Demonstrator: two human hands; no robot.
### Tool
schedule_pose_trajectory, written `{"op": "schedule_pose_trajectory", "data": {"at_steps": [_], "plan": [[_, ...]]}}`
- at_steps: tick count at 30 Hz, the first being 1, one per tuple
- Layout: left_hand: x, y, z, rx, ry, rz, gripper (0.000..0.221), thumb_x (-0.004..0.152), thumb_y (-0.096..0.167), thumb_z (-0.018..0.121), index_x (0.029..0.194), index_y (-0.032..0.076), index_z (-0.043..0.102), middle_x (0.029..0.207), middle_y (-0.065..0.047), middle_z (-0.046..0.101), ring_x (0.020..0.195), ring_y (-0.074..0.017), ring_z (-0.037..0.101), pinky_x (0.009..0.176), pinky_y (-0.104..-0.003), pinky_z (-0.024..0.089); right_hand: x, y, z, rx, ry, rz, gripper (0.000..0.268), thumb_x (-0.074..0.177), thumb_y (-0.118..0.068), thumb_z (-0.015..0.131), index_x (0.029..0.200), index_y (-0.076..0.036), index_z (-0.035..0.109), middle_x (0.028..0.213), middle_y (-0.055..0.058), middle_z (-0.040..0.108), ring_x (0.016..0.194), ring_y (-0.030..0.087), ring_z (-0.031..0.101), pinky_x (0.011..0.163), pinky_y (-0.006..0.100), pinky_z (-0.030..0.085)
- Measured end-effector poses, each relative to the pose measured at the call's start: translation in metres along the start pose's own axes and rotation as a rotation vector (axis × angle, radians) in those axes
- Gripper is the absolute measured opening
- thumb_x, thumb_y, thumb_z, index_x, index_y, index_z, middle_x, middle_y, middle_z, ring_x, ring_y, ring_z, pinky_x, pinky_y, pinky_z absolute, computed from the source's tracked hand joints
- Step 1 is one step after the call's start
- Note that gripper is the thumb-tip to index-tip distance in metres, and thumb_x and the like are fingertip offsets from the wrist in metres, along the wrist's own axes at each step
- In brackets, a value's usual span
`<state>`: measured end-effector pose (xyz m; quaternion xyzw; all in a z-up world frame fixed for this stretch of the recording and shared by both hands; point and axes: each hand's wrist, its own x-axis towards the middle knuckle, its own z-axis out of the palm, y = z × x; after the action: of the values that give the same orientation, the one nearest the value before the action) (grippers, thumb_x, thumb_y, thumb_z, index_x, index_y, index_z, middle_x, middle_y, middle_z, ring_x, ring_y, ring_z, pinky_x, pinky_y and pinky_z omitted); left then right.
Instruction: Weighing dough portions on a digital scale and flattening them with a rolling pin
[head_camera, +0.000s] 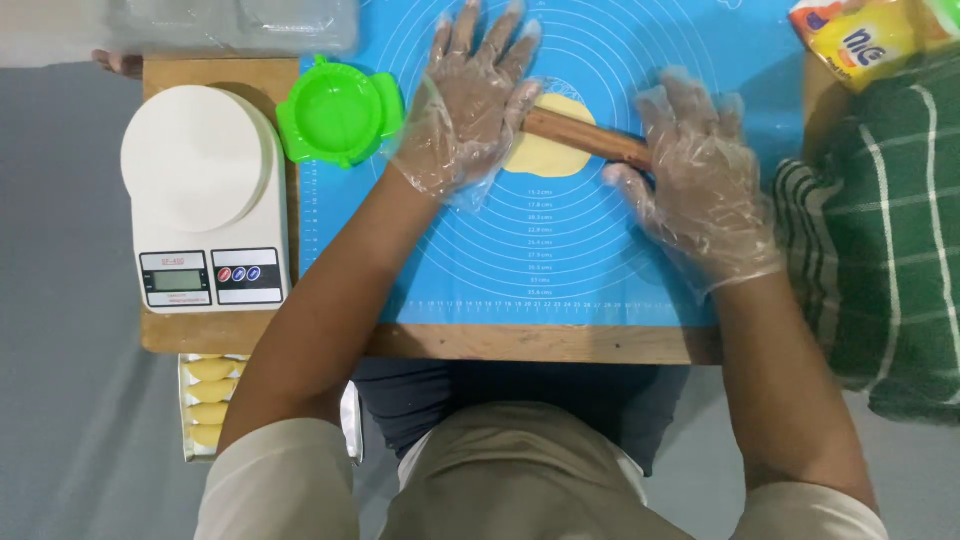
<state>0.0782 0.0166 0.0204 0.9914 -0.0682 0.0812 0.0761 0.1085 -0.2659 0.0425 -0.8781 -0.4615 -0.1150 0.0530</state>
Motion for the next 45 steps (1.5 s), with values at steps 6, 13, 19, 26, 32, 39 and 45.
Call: {"op": "schedule_pose_trajectory", "data": {"at_steps": [6,13,19,26,32,39,45], "plan": [[-0.029,-0.003,-0.008,-0.050,0.048,0.130,0.058,0.115,0.042,0.023,0.164,0.011,0.032,0.169,-0.013,0.028,0.152,-0.0522,0.019,0.125,-0.064,0.018,-0.013,-0.033,-0.013,-0.042,-0.264,0.132,0.092,0.101,-0.061,0.047,0.162,0.007,0.034,0.170,0.029,0.021,0.154,0.046,0.028,0.121,0.065,0.021],[-0.057,0.000,-0.018,0.002,-0.008,0.144,0.057,0.115,0.032,0.048,0.166,0.013,0.033,0.171,-0.005,0.020,0.153,-0.0497,0.014,0.124,-0.066,0.021,-0.036,-0.078,-0.029,-0.132,-0.075,0.060,0.094,0.103,-0.065,0.050,0.161,0.006,0.030,0.166,0.031,0.034,0.149,0.047,0.045,0.113,0.065,0.040],[-0.080,-0.017,0.021,0.104,0.099,0.192,0.058,0.111,0.022,0.058,0.164,0.014,0.035,0.170,-0.002,0.030,0.151,-0.0508,0.027,0.122,-0.066,0.027,-0.048,-0.094,-0.029,-0.160,-0.012,0.024,0.087,0.104,-0.063,0.050,0.159,0.003,0.037,0.165,0.026,0.041,0.147,0.041,0.051,0.110,0.059,0.043],[-0.088,-0.006,0.012,0.051,0.308,0.209,0.030,0.101,0.005,0.064,0.130,0.003,0.071,0.147,-0.011,0.062,0.142,-0.0472,0.040,0.117,-0.066,0.035,-0.063,-0.075,-0.004,0.016,0.153,0.039,0.061,0.106,-0.005,0.071,0.159,-0.012,0.043,0.165,0.015,0.048,0.105,0.036,0.070,0.083,0.050,0.056],[-0.094,0.004,0.007,0.083,0.333,0.197,0.028,0.103,0.010,0.059,0.128,0.002,0.071,0.144,-0.016,0.064,0.143,-0.0429,0.042,0.121,-0.061,0.033,-0.052,-0.044,-0.013,-0.076,0.055,0.062,0.056,0.100,-0.012,0.072,0.153,-0.020,0.055,0.161,0.013,0.050,0.105,0.039,0.064,0.079,0.051,0.059],[-0.064,0.016,-0.002,0.048,0.035,-0.116,0.062,0.111,0.044,0.035,0.159,0.004,0.039,0.163,-0.019,0.041,0.152,-0.0435,0.024,0.125,-0.060,0.012,-0.011,-0.001,0.001,0.077,-0.207,0.120,0.062,0.114,-0.031,0.046,0.172,-0.025,0.026,0.176,0.002,0.000,0.160,0.046,0.011,0.124,0.070,0.019],[-0.024,0.000,0.000,0.036,-0.009,-0.221,0.060,0.116,0.041,0.025,0.167,0.010,0.020,0.171,-0.020,0.012,0.155,-0.0435,0.004,0.127,-0.061,0.000,0.025,0.023,0.025,0.087,-0.218,0.188,0.061,0.117,-0.037,0.037,0.173,-0.018,0.029,0.175,0.002,0.001,0.159,0.046,0.006,0.121,0.074,0.007]]}}
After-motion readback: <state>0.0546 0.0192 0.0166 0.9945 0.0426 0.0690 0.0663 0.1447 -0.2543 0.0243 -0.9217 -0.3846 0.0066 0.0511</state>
